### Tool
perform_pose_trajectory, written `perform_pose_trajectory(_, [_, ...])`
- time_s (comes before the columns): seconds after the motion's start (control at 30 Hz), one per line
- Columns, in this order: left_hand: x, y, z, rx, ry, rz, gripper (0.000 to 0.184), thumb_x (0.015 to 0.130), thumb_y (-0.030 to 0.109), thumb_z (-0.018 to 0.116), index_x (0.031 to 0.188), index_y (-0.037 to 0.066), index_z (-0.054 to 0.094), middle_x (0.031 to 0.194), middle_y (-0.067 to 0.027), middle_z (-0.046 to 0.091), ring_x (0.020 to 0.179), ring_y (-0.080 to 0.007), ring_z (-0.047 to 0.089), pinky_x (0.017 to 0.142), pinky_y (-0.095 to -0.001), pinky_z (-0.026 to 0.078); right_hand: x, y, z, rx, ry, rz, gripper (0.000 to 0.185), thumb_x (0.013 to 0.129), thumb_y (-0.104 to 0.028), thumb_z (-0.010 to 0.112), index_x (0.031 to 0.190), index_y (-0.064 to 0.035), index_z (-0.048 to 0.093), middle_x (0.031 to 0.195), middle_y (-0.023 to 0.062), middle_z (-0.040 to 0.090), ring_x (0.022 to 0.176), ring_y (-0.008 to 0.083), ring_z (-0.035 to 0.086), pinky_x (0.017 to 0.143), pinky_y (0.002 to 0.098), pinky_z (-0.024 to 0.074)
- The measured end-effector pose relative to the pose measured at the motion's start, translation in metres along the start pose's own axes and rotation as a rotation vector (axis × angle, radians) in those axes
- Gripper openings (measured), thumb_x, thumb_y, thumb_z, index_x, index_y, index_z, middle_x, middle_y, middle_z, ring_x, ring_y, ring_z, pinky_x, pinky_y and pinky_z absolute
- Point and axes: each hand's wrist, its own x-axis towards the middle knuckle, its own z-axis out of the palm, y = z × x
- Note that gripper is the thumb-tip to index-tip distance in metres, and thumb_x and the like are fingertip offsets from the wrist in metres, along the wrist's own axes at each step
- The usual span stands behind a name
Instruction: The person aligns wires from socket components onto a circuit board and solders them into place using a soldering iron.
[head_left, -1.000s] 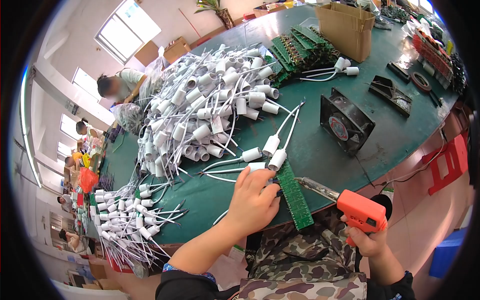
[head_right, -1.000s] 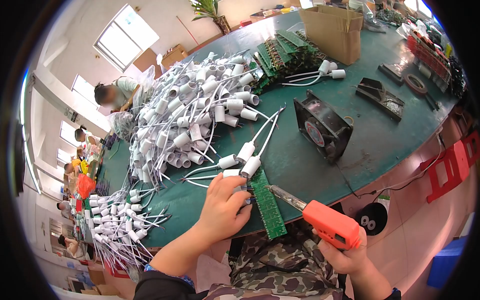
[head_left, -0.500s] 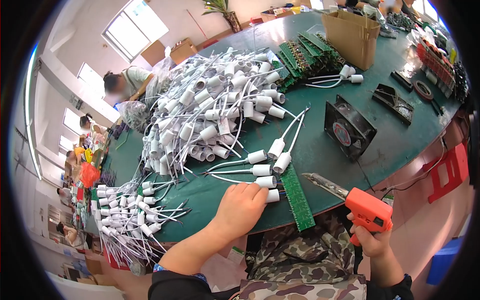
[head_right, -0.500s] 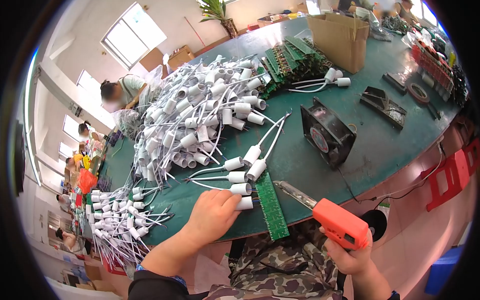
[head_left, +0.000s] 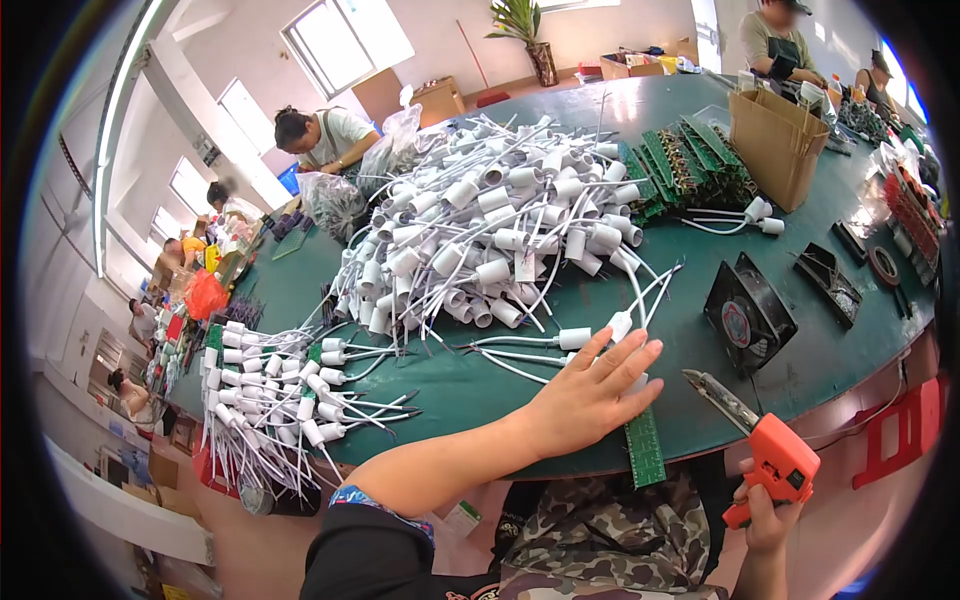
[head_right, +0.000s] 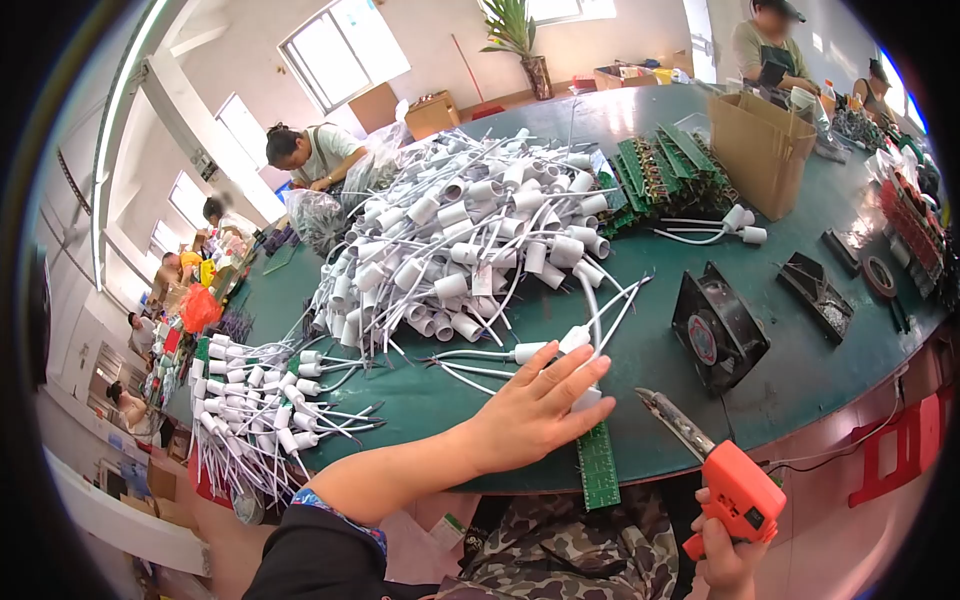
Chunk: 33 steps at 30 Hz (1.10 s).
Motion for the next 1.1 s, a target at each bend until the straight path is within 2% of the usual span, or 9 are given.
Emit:
perform_pose_trajectory(0.13, [-0.003, -0.006, 0.001, -0.052, 0.055, -0.082, 0.032, 0.086, 0.009, 0.066, 0.118, 0.009, 0.066, 0.140, -0.0159, 0.053, 0.130, -0.0329, 0.055, 0.106, -0.0513, 0.045, 0.000, 0.009, -0.004, -0.031, -0.002, -0.025, 0.049, 0.092, -0.010, 0.064, 0.137, 0.0041, 0.049, 0.111, 0.0176, 0.068, 0.072, 0.0145, 0.065, 0.064, 0.0275, 0.0565])
perform_pose_trajectory(0.23, [-0.011, -0.018, -0.006, -0.120, -0.007, -0.178, 0.024, 0.084, 0.009, 0.066, 0.108, 0.006, 0.066, 0.124, -0.0145, 0.063, 0.116, -0.0325, 0.061, 0.095, -0.0464, 0.049, 0.000, 0.009, -0.004, -0.022, -0.016, -0.047, 0.049, 0.092, -0.009, 0.064, 0.137, 0.0043, 0.049, 0.111, 0.0176, 0.068, 0.072, 0.0147, 0.065, 0.064, 0.0275, 0.0565])
perform_pose_trajectory(0.27, [-0.012, -0.028, -0.013, -0.097, 0.034, -0.207, 0.015, 0.083, 0.009, 0.067, 0.097, 0.006, 0.066, 0.108, -0.0116, 0.068, 0.101, -0.0314, 0.065, 0.086, -0.0432, 0.050, 0.000, 0.008, -0.003, -0.015, -0.011, -0.040, 0.048, 0.092, -0.009, 0.064, 0.137, 0.0044, 0.049, 0.111, 0.0175, 0.068, 0.072, 0.0147, 0.065, 0.064, 0.0274, 0.0565])
perform_pose_trajectory(0.37, [-0.014, -0.067, -0.040, 0.061, 0.129, -0.490, 0.011, 0.082, 0.009, 0.071, 0.089, 0.003, 0.065, 0.094, -0.0143, 0.069, 0.090, -0.0345, 0.065, 0.082, -0.0461, 0.052, 0.000, 0.010, -0.001, -0.004, 0.007, -0.035, 0.048, 0.092, -0.010, 0.064, 0.136, 0.0045, 0.050, 0.111, 0.0172, 0.069, 0.073, 0.0146, 0.065, 0.064, 0.0273, 0.0563])
perform_pose_trajectory(0.5, [-0.032, -0.135, -0.042, 0.329, 0.097, -0.527, 0.024, 0.077, 0.011, 0.075, 0.098, 0.007, 0.063, 0.098, -0.0084, 0.064, 0.096, -0.0315, 0.063, 0.079, -0.0455, 0.049, 0.000, 0.010, 0.003, 0.014, 0.003, -0.010, 0.048, 0.092, -0.010, 0.065, 0.136, 0.0042, 0.051, 0.111, 0.0166, 0.069, 0.073, 0.0144, 0.066, 0.065, 0.0277, 0.0563])
perform_pose_trajectory(0.6, [-0.040, -0.150, -0.032, 0.360, -0.096, -0.528, 0.030, 0.076, 0.012, 0.077, 0.102, 0.008, 0.063, 0.102, -0.0078, 0.063, 0.100, -0.0303, 0.062, 0.087, -0.0462, 0.046, 0.000, 0.005, 0.006, 0.006, -0.023, 0.038, 0.048, 0.092, -0.011, 0.065, 0.136, 0.0038, 0.051, 0.111, 0.0161, 0.069, 0.073, 0.0142, 0.066, 0.065, 0.0280, 0.0565])
perform_pose_trajectory(0.73, [-0.039, -0.144, -0.036, 0.362, -0.049, -0.498, 0.041, 0.074, 0.012, 0.078, 0.113, 0.007, 0.065, 0.107, -0.0101, 0.066, 0.103, -0.0315, 0.063, 0.097, -0.0474, 0.040, -0.002, 0.005, 0.006, 0.027, -0.009, 0.043, 0.048, 0.090, -0.009, 0.064, 0.135, 0.0036, 0.053, 0.110, 0.0159, 0.070, 0.073, 0.0140, 0.066, 0.066, 0.0284, 0.0569])
perform_pose_trajectory(0.87, [-0.021, -0.104, -0.072, 0.363, 0.142, -0.433, 0.046, 0.079, 0.010, 0.077, 0.123, 0.007, 0.064, 0.106, -0.0116, 0.066, 0.103, -0.0335, 0.061, 0.097, -0.0470, 0.040, -0.003, 0.003, 0.002, 0.027, 0.031, 0.033, 0.046, 0.088, -0.005, 0.062, 0.133, 0.0040, 0.055, 0.109, 0.0158, 0.071, 0.072, 0.0142, 0.067, 0.067, 0.0291, 0.0576])
perform_pose_trajectory(1.1, [-0.005, -0.035, -0.094, -0.068, 0.080, -0.269, 0.047, 0.081, 0.000, 0.072, 0.128, 0.005, 0.064, 0.101, -0.0126, 0.065, 0.084, -0.0311, 0.064, 0.074, -0.0403, 0.052, -0.001, 0.003, 0.007, 0.063, -0.002, -0.005, 0.047, 0.090, -0.008, 0.065, 0.134, 0.0044, 0.055, 0.111, 0.0168, 0.071, 0.074, 0.0142, 0.068, 0.067, 0.0291, 0.0570])
